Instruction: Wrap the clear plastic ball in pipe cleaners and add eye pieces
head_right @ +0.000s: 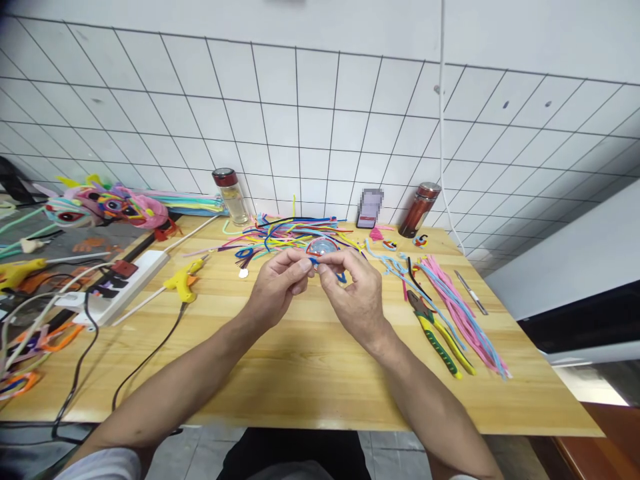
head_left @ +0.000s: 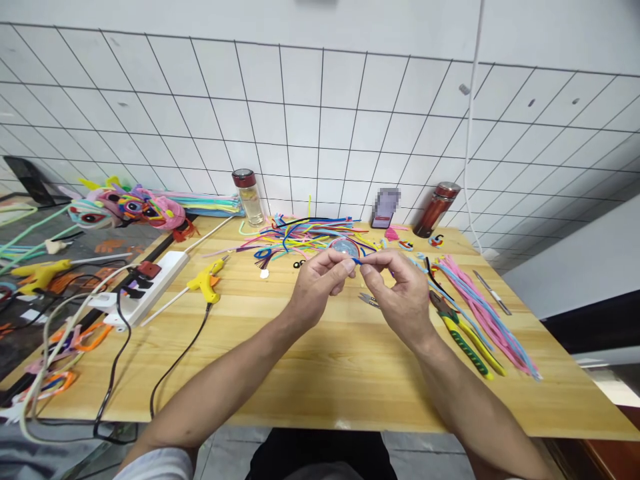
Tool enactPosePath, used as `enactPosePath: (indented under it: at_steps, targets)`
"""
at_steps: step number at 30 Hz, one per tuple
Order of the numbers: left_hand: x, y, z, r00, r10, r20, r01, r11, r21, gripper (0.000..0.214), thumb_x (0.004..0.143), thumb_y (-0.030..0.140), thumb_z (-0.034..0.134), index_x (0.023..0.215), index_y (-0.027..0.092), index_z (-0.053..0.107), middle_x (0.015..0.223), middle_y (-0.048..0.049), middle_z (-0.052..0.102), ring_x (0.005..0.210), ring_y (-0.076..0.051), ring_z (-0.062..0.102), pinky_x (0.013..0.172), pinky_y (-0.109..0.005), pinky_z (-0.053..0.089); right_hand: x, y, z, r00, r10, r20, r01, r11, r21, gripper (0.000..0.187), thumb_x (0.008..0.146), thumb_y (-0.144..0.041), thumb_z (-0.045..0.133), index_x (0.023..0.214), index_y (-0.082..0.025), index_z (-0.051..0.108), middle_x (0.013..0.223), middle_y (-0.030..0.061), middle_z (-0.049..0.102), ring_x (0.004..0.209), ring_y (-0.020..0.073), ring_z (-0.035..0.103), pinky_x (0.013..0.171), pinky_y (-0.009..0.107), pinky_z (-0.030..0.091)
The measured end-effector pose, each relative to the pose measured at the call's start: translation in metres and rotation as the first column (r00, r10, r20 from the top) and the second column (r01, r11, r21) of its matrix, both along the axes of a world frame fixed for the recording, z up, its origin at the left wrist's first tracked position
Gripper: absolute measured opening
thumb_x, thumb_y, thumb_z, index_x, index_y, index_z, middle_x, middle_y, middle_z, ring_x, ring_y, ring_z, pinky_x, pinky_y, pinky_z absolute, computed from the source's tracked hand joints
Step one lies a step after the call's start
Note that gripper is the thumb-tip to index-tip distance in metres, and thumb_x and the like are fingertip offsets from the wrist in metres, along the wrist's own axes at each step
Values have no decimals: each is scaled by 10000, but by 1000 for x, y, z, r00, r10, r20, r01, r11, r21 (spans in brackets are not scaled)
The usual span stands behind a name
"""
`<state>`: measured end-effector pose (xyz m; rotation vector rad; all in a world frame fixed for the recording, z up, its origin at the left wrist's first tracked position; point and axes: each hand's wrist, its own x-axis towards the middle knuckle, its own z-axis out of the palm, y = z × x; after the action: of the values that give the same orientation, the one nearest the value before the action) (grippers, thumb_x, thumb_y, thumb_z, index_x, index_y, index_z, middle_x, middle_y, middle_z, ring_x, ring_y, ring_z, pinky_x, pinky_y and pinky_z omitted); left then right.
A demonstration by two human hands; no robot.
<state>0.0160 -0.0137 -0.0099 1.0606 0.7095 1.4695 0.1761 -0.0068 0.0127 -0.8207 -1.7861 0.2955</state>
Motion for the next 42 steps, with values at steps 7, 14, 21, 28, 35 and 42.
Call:
enactPosePath:
  at_steps: [7,14,21,28,35,42]
  targets:
    - [-13,0,13,973,-28,-231,39,998,43,268,802,417,786,821,170,684,707,22,609,547,-65,392,525,-239,307,4,5,-2,987,-92,134,46,949,313,128,988,-120,604,996,-239,652,893,30,705,840,189,658,755,343,522]
    - [-14,-2,19,963,-80,-259,89,996,20,292,783,428,779,800,171,641,664,36,564,531,-62,350,516,-238,284,6,12,-10,962,-167,214,46,876,481,162,986,-119,620,1087,-241,650,948,58,718,887,212,671,786,369,524]
    - [-17,-1,17,951,-133,-279,133,991,-20,310,803,440,763,761,167,623,651,31,555,514,-58,342,494,-233,250,3,12,-10,959,-158,234,25,873,487,161,977,-104,615,1058,-240,644,924,48,720,871,209,666,759,358,499]
    - [-9,0,7,987,10,-158,-12,1000,-8,332,821,452,788,737,164,647,652,17,588,506,-56,355,487,-229,262,1,11,-13,969,-157,192,58,896,440,179,944,-110,647,1043,-254,686,913,48,747,876,216,703,777,372,539]
    - [8,-8,-6,990,139,-26,-139,990,-9,336,864,474,770,778,169,657,683,25,610,499,-44,347,491,-217,282,-7,4,-15,980,-142,139,83,928,364,182,927,-96,643,1007,-251,695,890,46,759,844,206,723,740,355,556]
    - [-6,2,4,994,-10,-112,10,1000,5,308,853,462,760,836,163,686,758,2,641,513,-48,361,491,-227,271,-1,1,-2,979,-159,128,109,937,331,155,945,-95,630,958,-246,666,830,14,726,758,178,679,720,331,538]
